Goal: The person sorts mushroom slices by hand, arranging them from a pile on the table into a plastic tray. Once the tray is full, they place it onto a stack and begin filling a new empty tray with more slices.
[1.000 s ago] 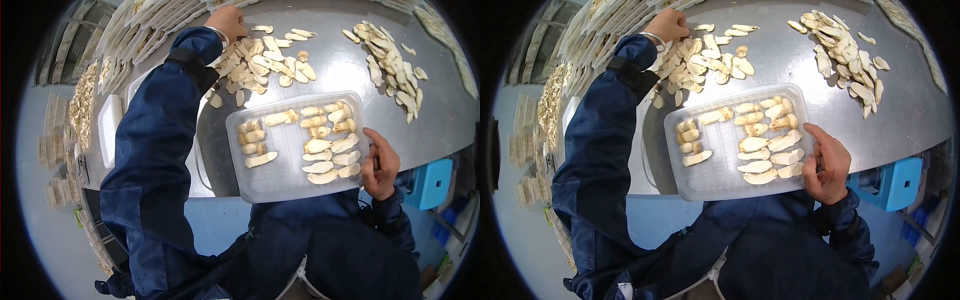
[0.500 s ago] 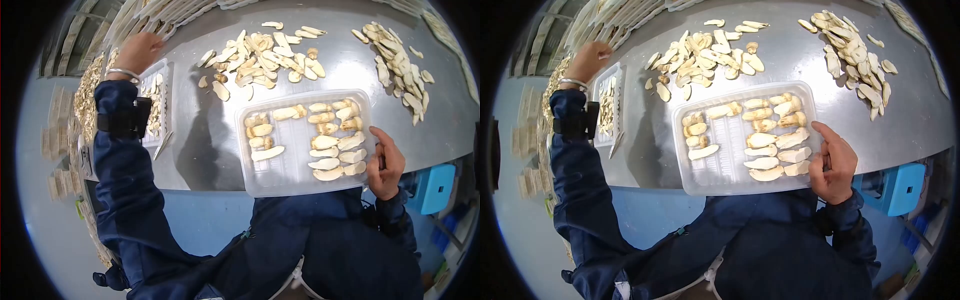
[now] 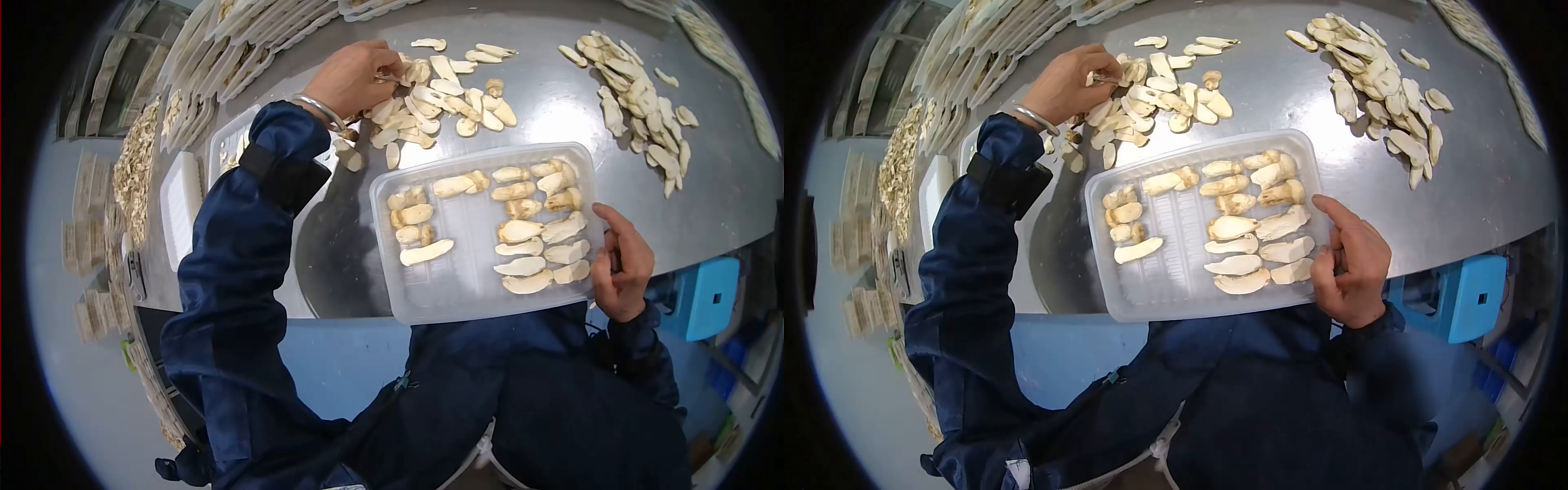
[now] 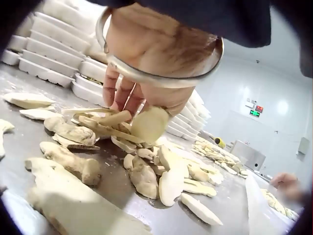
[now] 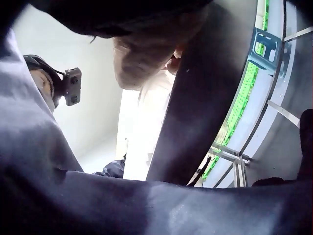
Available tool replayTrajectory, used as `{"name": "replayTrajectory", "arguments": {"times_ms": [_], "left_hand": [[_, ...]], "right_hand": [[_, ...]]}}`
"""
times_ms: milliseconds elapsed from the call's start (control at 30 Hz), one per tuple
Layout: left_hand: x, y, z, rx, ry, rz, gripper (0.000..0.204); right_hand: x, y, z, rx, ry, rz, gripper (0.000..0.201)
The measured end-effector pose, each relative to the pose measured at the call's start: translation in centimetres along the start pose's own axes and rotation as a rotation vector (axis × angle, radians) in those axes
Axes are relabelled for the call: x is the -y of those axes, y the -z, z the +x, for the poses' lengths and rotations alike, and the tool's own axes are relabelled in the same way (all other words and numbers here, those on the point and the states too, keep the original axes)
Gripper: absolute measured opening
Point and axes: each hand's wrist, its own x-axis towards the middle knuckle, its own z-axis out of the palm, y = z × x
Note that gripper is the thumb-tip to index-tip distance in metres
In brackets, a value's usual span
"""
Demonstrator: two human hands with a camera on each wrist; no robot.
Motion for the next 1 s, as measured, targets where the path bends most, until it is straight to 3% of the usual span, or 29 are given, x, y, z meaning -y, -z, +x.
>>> {"name": "replayTrajectory", "arguments": {"times_ms": [467,533,667,767,867,933,1000], "left_hand": [[3.3,0.0,-0.7,0.018,0.472,-0.544,0.020],[4.0,0.1,-1.0,-0.080,0.376,-0.549,0.019],[0.7,2.2,-1.7,-0.129,0.334,-0.640,0.016],[-4.7,3.7,-2.9,0.044,0.311,-0.756,0.013],[-9.5,2.2,-4.6,0.197,0.265,-0.907,0.012],[-11.4,1.0,-5.6,0.158,0.139,-0.704,0.014],[-12.6,0.1,-6.1,0.157,0.159,-0.658,0.013]], "right_hand": [[-0.1,0.0,-0.1,-0.003,0.008,-0.026,0.051],[-0.1,0.0,0.0,0.000,0.003,-0.017,0.051],[-0.1,-0.1,-0.1,-0.006,0.017,-0.024,0.051],[-0.1,-0.1,-0.1,-0.005,0.029,-0.015,0.051],[0.0,0.0,0.0,-0.001,0.016,-0.005,0.051],[0.1,0.0,0.0,-0.001,0.015,-0.012,0.051],[0.1,0.0,0.0,-0.002,0.014,-0.015,0.051]]}}
